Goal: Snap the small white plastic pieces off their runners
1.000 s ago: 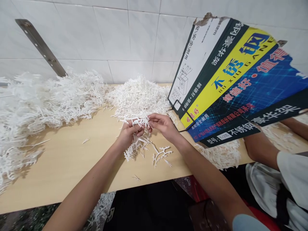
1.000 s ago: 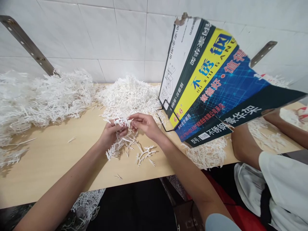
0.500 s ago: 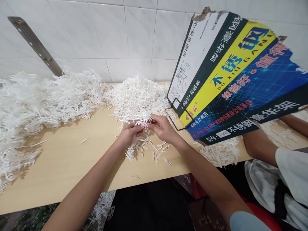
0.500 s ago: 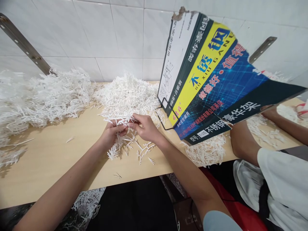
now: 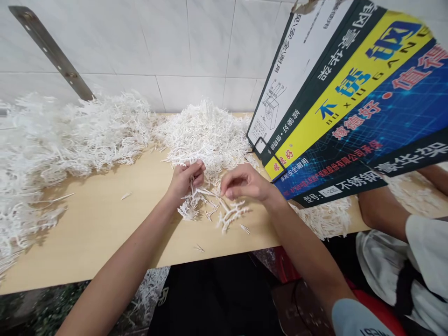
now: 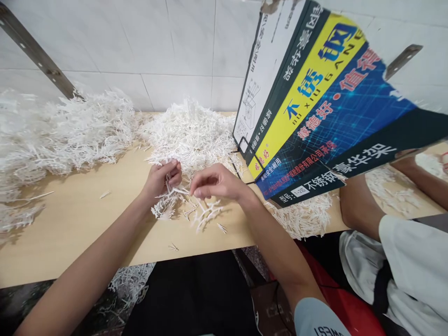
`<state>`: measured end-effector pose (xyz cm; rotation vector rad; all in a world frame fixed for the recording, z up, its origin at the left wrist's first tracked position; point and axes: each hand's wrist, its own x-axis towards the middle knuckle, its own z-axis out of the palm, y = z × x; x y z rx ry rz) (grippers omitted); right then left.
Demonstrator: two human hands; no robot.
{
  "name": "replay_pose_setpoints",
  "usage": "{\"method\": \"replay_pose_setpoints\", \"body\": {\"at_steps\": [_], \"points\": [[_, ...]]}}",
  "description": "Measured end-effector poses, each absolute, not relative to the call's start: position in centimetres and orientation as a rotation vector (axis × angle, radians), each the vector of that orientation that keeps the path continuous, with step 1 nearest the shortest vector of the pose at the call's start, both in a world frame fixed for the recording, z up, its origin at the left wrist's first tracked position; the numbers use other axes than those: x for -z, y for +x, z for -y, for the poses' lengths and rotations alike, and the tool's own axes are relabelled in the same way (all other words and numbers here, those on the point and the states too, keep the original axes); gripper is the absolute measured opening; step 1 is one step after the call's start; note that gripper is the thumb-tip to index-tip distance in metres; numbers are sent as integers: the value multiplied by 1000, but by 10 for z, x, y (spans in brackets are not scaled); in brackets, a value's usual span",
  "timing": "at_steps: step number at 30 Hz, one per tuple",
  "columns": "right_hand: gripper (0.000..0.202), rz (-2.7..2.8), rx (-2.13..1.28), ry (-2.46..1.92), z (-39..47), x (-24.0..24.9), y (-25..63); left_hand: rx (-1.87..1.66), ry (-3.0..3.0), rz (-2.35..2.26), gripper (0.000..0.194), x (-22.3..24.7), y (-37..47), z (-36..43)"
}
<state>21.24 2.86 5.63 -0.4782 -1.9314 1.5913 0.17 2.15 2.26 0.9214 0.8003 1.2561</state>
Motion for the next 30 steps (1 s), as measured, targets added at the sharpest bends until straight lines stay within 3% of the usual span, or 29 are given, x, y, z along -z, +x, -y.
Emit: {"method": "replay_pose_setpoints", "body": {"at_steps": [4,7,12,16,19,23,27,30], "points": [[13,2401,-1417,-207,14,-71,181,-1356,969,-898,32,-21,6,-24],[14,2753,-992,-78,64,-70,140,-1387,1000,-922,31,-20,7,-23],[17,3020,-569,-104,110,-54,102,-1447,1079,-975,47,-20,8,-21],[6,3045,-521,-259,112,-48,102,-1422,1045,-967,25,-23,9,-18],[9,3010,-562,-360,114,-53,110,-1392,967,-966,16,-23,9,-19],[19,2772,-807,-527,112,-60,135,-1347,873,-970,17,-21,6,-21],[11,2344,-1068,-683,70,-59,169,-1393,789,-963,23,-23,4,-21],[11,2117,-975,-887,10,-57,186,-1420,794,-917,20,-23,3,-21]]}}
